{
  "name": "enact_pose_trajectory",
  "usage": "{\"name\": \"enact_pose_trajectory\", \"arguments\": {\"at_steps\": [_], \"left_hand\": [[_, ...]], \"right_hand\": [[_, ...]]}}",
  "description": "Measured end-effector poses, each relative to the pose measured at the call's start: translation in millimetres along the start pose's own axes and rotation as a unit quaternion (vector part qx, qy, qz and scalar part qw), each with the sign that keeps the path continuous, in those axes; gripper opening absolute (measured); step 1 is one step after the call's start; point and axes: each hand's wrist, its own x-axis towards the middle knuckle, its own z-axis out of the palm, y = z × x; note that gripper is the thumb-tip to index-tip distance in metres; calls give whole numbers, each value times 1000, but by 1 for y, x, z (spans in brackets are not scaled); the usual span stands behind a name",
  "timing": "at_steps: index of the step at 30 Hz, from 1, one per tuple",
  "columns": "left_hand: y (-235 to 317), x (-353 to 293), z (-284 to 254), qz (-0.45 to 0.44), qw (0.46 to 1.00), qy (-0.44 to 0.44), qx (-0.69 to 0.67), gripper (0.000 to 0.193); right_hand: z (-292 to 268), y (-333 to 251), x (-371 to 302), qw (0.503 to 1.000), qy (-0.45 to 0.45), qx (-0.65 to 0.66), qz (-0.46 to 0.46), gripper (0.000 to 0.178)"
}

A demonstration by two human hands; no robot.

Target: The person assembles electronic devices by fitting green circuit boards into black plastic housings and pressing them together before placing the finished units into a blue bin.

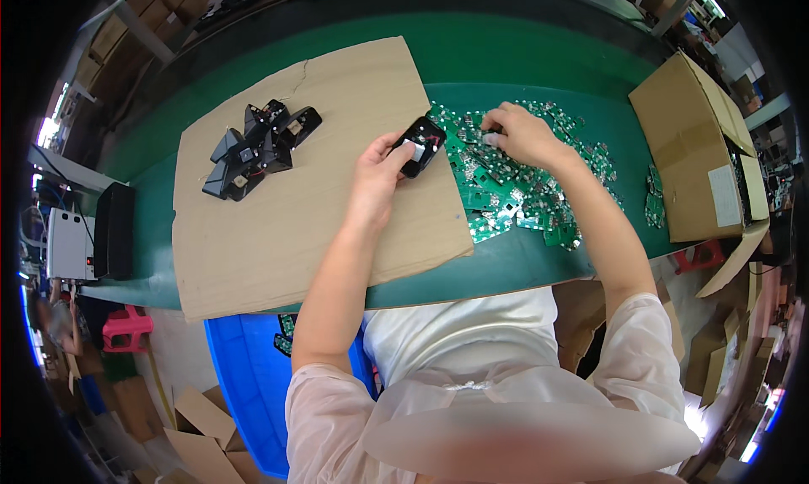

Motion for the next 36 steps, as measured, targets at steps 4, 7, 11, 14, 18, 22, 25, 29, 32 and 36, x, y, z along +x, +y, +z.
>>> {"name": "enact_pose_trajectory", "arguments": {"at_steps": [4,7,11,14,18,22,25,29,32,36], "left_hand": [[-5,3,-1,-2,996,-12,-87,24],[0,-2,4,-10,991,-24,-134,24],[-1,-5,7,5,993,-32,-110,23],[-2,-7,9,6,996,-33,-82,23],[-3,-9,10,-2,996,-50,-78,23],[-3,-10,13,0,994,-54,-90,22],[2,-13,15,0,995,-66,-71,23],[2,-13,14,4,995,-74,-70,24],[0,-12,14,11,994,-77,-71,25],[-7,-9,12,36,995,-80,-43,26]], "right_hand": [[-1,7,3,994,-46,82,63,25],[-3,7,1,984,-47,148,86,26],[-2,-14,-22,943,21,312,111,13],[9,-31,-37,894,152,420,36,11],[9,-64,-46,856,186,481,-16,14],[2,-79,-43,907,249,282,-189,27],[4,-78,-36,910,231,324,-114,28],[8,-76,-31,895,210,384,-88,31],[12,-68,-27,887,202,410,-72,32],[10,-66,-26,864,189,465,-45,31]]}}
